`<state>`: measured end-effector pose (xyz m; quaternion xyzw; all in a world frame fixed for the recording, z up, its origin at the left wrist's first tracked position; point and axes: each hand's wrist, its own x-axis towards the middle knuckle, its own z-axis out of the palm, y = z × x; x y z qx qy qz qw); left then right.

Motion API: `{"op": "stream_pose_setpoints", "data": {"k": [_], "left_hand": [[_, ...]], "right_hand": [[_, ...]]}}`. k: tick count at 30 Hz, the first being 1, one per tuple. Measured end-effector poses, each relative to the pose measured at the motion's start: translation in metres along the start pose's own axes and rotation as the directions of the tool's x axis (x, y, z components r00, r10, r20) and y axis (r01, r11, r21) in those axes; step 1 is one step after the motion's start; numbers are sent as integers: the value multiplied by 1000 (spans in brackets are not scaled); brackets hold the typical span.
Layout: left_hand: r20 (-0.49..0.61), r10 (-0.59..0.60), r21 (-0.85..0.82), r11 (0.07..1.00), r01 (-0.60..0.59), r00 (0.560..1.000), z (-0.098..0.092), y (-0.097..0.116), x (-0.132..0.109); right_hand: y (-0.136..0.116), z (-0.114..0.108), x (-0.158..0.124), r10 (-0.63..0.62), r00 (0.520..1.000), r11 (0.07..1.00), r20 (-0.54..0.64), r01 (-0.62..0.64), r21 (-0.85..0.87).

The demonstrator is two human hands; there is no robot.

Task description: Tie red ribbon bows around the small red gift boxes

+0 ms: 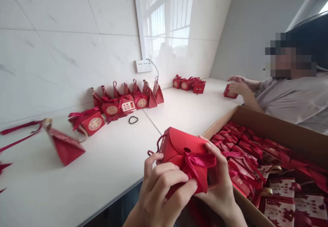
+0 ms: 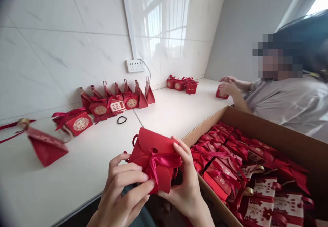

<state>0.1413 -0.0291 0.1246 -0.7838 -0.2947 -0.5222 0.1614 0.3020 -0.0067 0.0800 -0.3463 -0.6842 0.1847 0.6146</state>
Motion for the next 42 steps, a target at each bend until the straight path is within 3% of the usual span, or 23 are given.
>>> {"op": "stream_pose_setpoints", "data": {"k": [8,16,25,42], "left_hand": [[7,6,-68,998,-5,1000,22,-3,7],[2,-6,-82,997,6,1000,29,-4,15],[34,-40,-27,999,41,999,9,-2,10],[-38,-88,14,996,88,995,-27,20,3]], "right_hand": [[10,-16,8,-62,998,994,-29,59,-91],[13,-17,10,2,999,998,-51,-5,-60],[8,-6,9,-15,1000,1000,-13,15,-11],[-24,-1,7,-165,986,986,34,166,-33]]}}
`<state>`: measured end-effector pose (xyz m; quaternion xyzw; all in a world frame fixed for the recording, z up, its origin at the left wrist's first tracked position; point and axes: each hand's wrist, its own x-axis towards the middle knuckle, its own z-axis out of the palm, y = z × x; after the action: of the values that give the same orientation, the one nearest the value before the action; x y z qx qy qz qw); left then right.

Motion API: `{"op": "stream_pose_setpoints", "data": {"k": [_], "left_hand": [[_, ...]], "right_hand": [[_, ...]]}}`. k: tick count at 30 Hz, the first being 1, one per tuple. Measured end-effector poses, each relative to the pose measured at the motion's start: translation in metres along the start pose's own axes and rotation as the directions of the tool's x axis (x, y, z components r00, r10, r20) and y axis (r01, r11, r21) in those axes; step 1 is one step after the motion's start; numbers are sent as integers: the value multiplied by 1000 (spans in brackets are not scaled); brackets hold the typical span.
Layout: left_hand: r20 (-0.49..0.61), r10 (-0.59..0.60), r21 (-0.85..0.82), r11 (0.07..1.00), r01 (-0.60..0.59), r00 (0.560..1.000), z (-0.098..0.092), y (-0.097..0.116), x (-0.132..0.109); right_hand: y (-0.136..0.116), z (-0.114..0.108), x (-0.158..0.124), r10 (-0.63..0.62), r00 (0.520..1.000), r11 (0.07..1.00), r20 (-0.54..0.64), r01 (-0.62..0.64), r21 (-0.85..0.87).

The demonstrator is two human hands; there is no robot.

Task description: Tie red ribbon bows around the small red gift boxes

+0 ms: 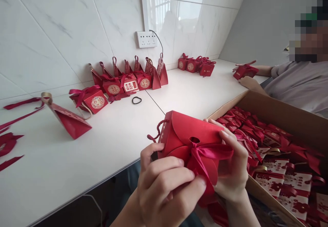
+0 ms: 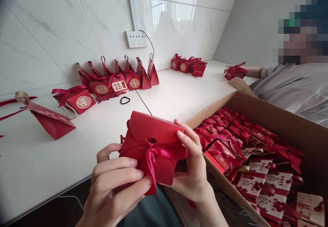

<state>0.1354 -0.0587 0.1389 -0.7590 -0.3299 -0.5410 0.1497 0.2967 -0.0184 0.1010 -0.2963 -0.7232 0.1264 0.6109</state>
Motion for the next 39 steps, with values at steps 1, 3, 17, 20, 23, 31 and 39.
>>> {"op": "stream_pose_setpoints", "data": {"k": [1,3,17,20,23,31,39], "left_hand": [[-4,2,8,1000,-2,1000,-3,1,-1],[-4,9,34,999,-9,1000,-9,2,-3],[-83,3,170,985,11,997,-52,20,-17],[-80,7,149,989,4,997,-54,20,-18],[-79,9,93,996,-2,997,-52,18,-18],[-56,32,50,998,-29,998,-39,12,-11],[-123,56,-86,994,-67,991,-11,-5,-18]], "right_hand": [[-2,1,0,-6,1000,1000,5,6,-1],[-6,4,0,-16,1000,1000,19,16,11],[-36,22,-3,-134,989,989,70,129,75],[-39,20,-5,-127,989,990,75,122,63],[-40,17,-8,-99,992,995,81,96,39],[-36,14,-7,-39,997,999,62,38,12],[-4,-1,-10,625,775,720,-94,-525,454]]}}
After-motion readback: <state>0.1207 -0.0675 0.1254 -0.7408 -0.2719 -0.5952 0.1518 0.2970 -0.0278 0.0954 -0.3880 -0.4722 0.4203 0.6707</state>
